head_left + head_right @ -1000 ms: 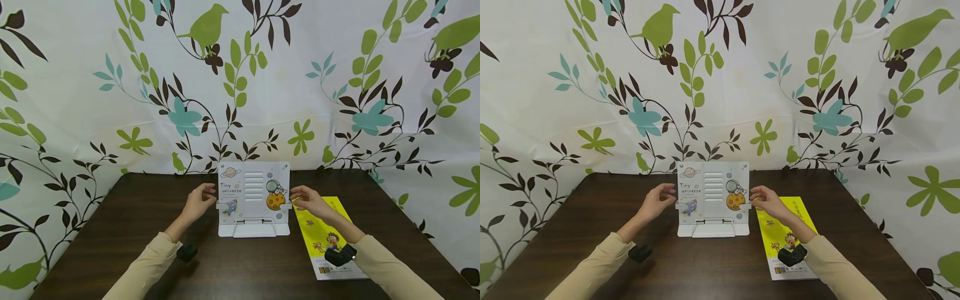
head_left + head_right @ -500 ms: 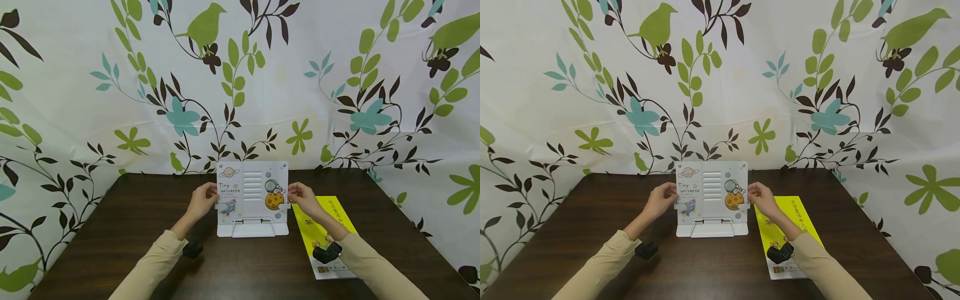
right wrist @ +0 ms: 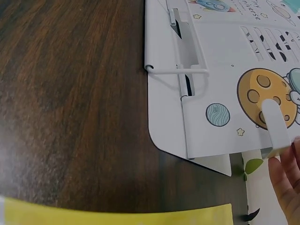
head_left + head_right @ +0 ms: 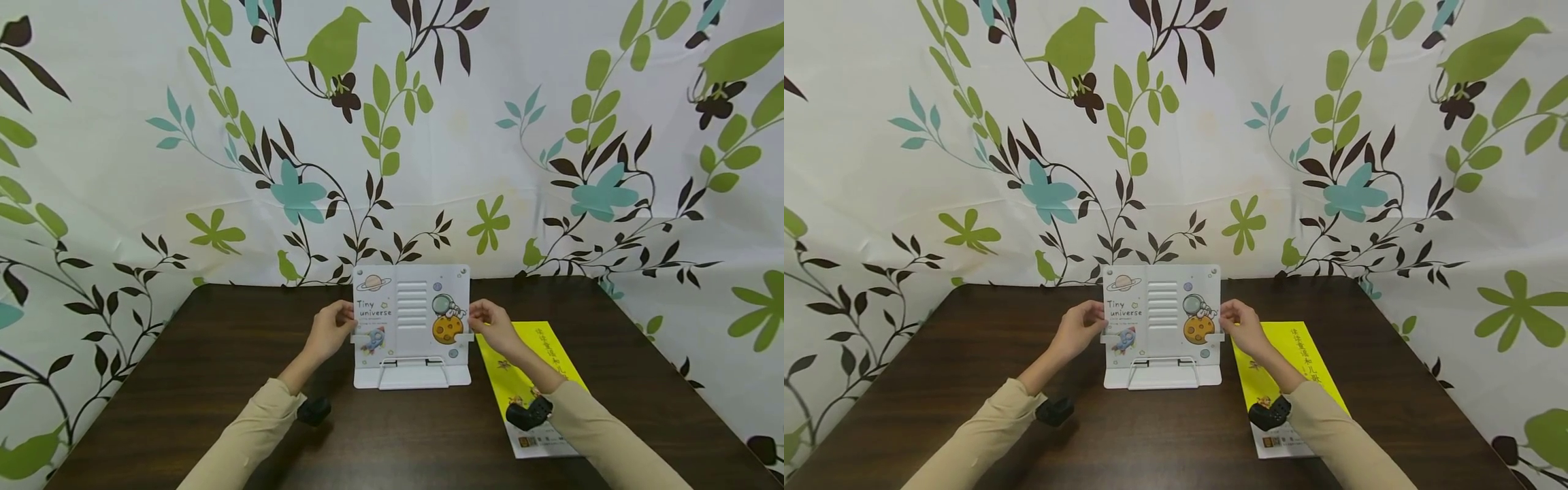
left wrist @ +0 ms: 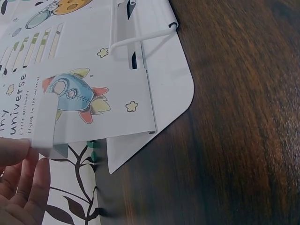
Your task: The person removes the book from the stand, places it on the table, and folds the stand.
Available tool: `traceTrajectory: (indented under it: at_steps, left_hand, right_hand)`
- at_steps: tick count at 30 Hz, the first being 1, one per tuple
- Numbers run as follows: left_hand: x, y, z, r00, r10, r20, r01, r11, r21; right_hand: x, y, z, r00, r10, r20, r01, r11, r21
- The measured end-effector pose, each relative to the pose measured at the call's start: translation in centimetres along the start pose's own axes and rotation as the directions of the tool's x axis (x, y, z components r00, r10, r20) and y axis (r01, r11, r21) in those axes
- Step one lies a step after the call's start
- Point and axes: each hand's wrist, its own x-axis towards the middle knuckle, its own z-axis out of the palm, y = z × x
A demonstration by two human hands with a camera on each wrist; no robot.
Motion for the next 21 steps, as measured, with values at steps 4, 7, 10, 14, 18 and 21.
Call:
traceTrajectory:
  at_steps: [4,7,10,14,18,21]
  left_hand:
    - [-0.2,0.2,0.0,1.000,-0.013,-0.007,0.013,1.000,0.006]
    - [-0.4,0.4,0.0,1.000,-0.019,-0.013,0.020,1.000,0.016]
    - [-0.7,0.5,0.0,1.000,-0.017,-0.016,0.018,1.000,0.022]
    - [-1.3,0.5,-0.1,1.000,-0.011,-0.011,0.011,1.000,0.019]
    - [-1.9,0.7,-0.3,1.000,-0.030,0.004,0.030,1.000,0.000]
    - [-2.4,1.0,-0.3,0.999,-0.045,0.015,0.045,0.999,-0.013]
  right_hand:
    - [0.2,0.0,0.1,1.000,0.017,-0.005,-0.017,1.000,0.017]
    - [0.4,0.0,0.2,1.000,0.021,-0.010,-0.021,0.999,0.026]
    - [0.6,0.1,0.3,1.000,0.015,-0.014,-0.015,1.000,0.027]
    - [1.0,0.2,0.4,1.000,-0.005,-0.022,0.006,1.000,0.017]
    - [1.5,0.1,0.5,0.999,-0.027,-0.024,0.027,1.000,0.000]
    - [1.9,0.0,0.5,0.999,-0.034,-0.024,0.034,0.999,-0.017]
